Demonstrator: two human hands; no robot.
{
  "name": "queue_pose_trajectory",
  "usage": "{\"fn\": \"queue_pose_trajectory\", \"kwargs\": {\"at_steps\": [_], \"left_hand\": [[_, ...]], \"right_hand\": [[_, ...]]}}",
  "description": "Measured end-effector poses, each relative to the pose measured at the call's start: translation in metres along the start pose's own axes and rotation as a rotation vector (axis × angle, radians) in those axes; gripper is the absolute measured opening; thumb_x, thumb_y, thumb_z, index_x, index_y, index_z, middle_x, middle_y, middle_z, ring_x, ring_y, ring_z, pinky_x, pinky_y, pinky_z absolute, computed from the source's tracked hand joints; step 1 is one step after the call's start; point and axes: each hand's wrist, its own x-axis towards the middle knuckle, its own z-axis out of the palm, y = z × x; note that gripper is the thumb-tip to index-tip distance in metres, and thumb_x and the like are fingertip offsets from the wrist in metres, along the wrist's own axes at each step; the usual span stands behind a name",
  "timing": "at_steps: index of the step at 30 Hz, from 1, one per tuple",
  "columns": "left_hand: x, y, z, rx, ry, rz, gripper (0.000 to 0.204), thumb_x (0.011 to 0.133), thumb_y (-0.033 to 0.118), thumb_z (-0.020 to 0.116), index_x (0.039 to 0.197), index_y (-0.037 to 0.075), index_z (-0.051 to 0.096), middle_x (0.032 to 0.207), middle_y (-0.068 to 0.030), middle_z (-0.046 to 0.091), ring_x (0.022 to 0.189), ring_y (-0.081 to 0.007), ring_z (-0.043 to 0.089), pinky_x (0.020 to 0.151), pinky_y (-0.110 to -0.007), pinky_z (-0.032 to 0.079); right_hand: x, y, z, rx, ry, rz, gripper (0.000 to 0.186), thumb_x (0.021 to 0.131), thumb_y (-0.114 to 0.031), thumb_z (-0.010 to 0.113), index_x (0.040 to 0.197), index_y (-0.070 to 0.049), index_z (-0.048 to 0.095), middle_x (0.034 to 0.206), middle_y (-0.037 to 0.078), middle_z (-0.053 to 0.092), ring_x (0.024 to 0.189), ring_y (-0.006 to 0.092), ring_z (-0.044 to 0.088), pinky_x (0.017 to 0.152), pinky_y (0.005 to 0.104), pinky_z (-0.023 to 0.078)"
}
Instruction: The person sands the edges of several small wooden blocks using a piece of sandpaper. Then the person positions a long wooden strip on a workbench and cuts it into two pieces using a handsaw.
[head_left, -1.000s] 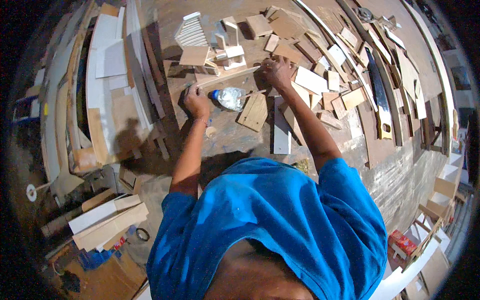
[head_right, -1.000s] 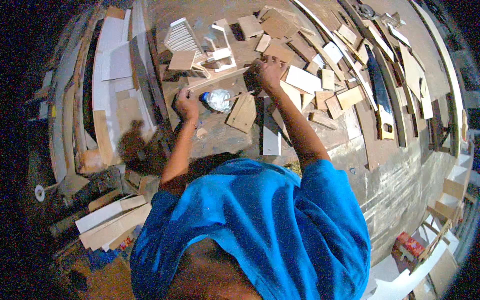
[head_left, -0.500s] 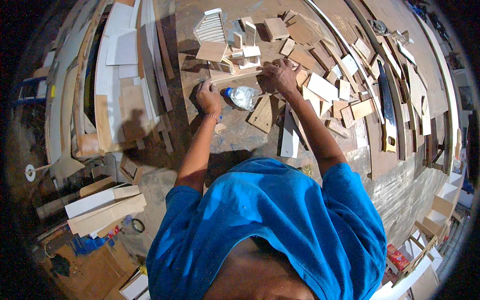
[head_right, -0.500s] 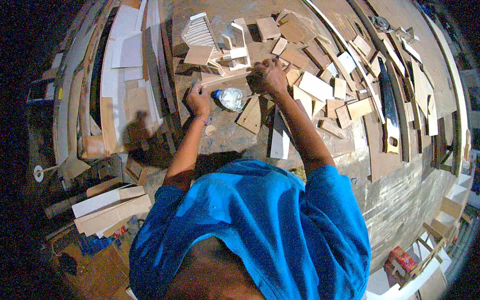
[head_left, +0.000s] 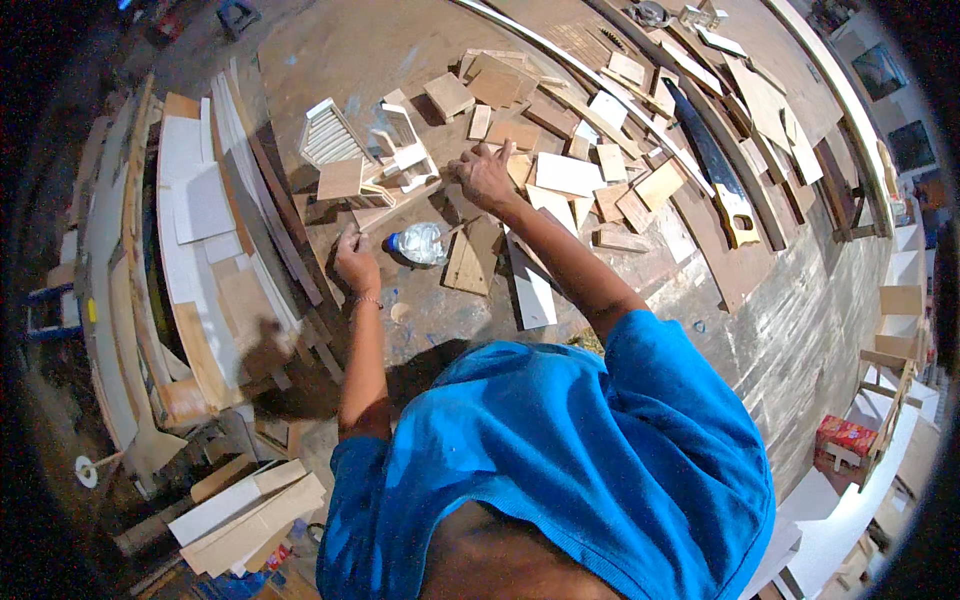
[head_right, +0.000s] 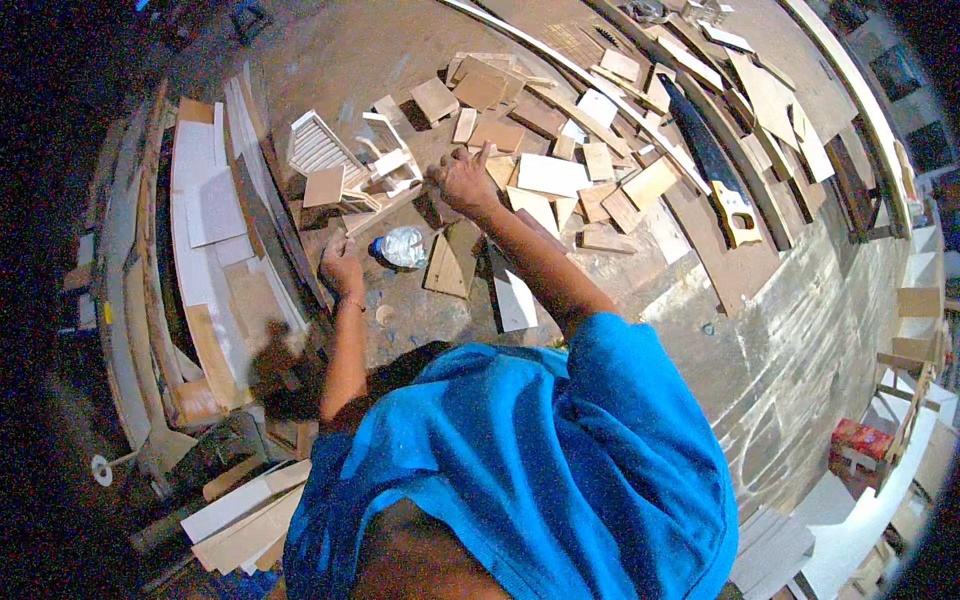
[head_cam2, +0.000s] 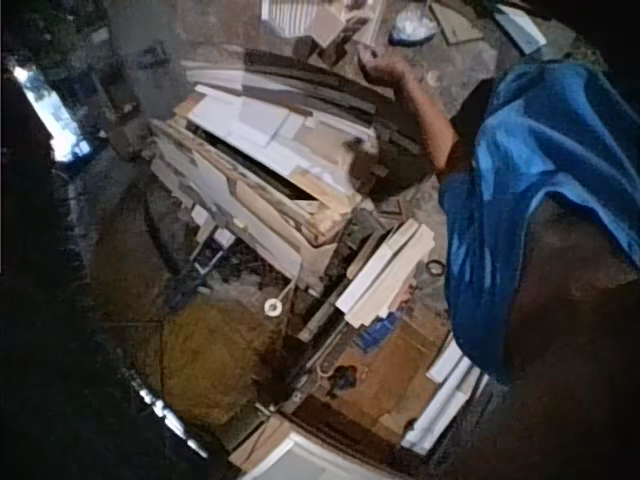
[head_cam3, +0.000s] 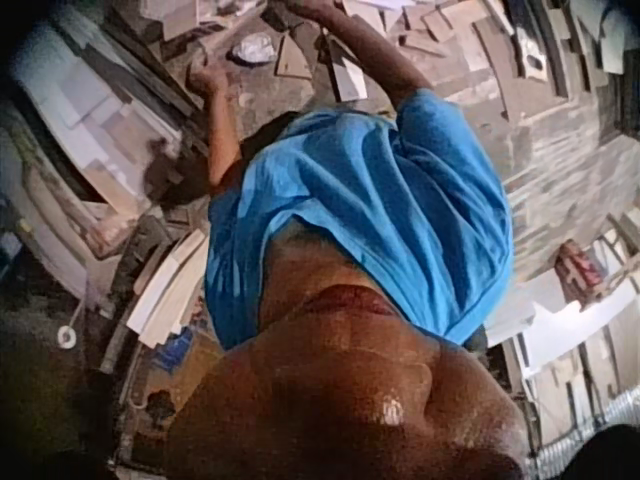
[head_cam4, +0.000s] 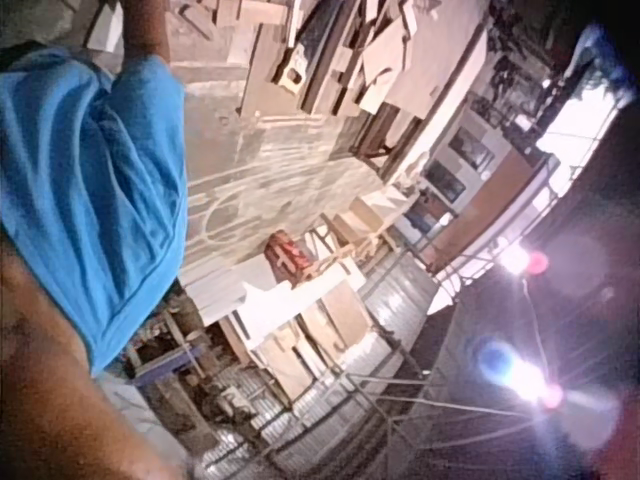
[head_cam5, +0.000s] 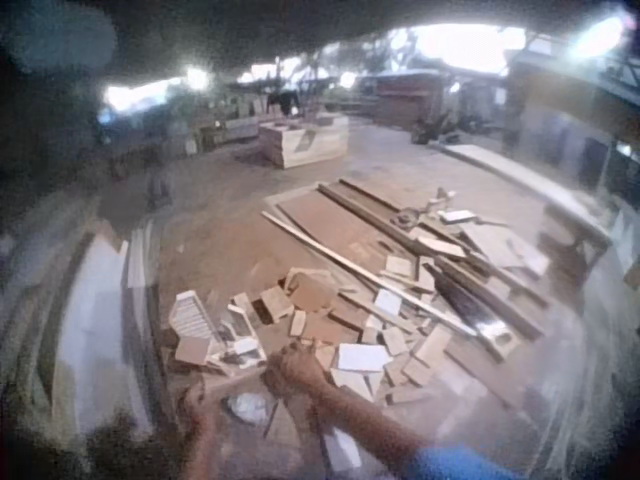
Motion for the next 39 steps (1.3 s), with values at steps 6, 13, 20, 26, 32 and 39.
{"fn": "queue_pose_trajectory", "kwargs": {"at_steps": [6, 13, 20, 26, 32, 39], "left_hand": [[-0.003, 0.025, -0.021, -0.102, 0.04, -0.095, 0.027, 0.082, 0.007, 0.054, 0.105, -0.008, 0.055, 0.09, -0.0139, 0.063, 0.081, -0.0184, 0.06, 0.075, -0.028, 0.046], [-0.038, 0.068, -0.022, -0.299, 0.053, -0.083, 0.028, 0.083, 0.01, 0.055, 0.104, -0.008, 0.055, 0.089, -0.0115, 0.063, 0.077, -0.0168, 0.059, 0.069, -0.026, 0.047], [-0.097, 0.156, 0.009, -0.699, -0.354, -0.36, 0.032, 0.084, 0.015, 0.055, 0.108, -0.006, 0.053, 0.085, -0.006, 0.061, 0.074, -0.0114, 0.058, 0.065, -0.022, 0.046], [-0.116, 0.185, 0.043, -0.805, -0.478, -0.44, 0.021, 0.086, 0.022, 0.055, 0.085, 0.001, 0.055, 0.068, 0.0028, 0.049, 0.057, -0.0045, 0.042, 0.048, -0.02, 0.033], [-0.126, 0.204, 0.066, -0.638, -0.362, -0.495, 0.022, 0.087, 0.024, 0.052, 0.075, 0.005, 0.052, 0.058, 0.0034, 0.043, 0.047, -0.0051, 0.035, 0.042, -0.021, 0.03], [-0.131, 0.258, 0.097, -0.348, -0.361, -0.418, 0.031, 0.09, 0.02, 0.043, 0.075, -0.004, 0.054, 0.063, -0.0041, 0.052, 0.057, -0.0119, 0.048, 0.046, -0.026, 0.039]], "right_hand": [[-0.018, 0.013, -0.031, -0.017, 0.113, 0.085, 0.018, 0.079, -0.023, 0.051, 0.094, -0.023, 0.063, 0.094, 0.003, 0.058, 0.104, 0.0239, 0.048, 0.09, 0.0725, 0.01], [-0.066, 0.024, -0.06, 0.07, 0.231, 0.172, 0.017, 0.074, -0.017, 0.059, 0.089, -0.023, 0.062, 0.09, -0.001, 0.058, 0.092, 0.0216, 0.054, 0.089, 0.0627, 0.02], [-0.11, 0.008, -0.076, 0.332, 0.317, 0.127, 0.018, 0.073, -0.015, 0.057, 0.09, -0.019, 0.063, 0.081, 0.006, 0.06, 0.077, 0.0242, 0.059, 0.084, 0.0506, 0.034], [-0.139, -0.011, -0.088, 0.444, 0.458, 0.12, 0.018, 0.064, -0.007, 0.062, 0.082, -0.01, 0.064, 0.078, 0.008, 0.059, 0.065, 0.0277, 0.059, 0.057, 0.0358, 0.048], [-0.156, -0.004, -0.091, 0.651, 0.375, 0.076, 0.033, 0.06, -0.003, 0.066, 0.092, -0.007, 0.063, 0.084, 0.01, 0.056, 0.076, 0.0268, 0.055, 0.064, 0.0351, 0.047], [-0.168, 0.049, -0.106, 0.778, 0.138, 0.129, 0.032, 0.07, -0.011, 0.064, 0.102, -0.007, 0.059, 0.096, 0.013, 0.054, 0.078, 0.0301, 0.058, 0.066, 0.037, 0.048]]}}
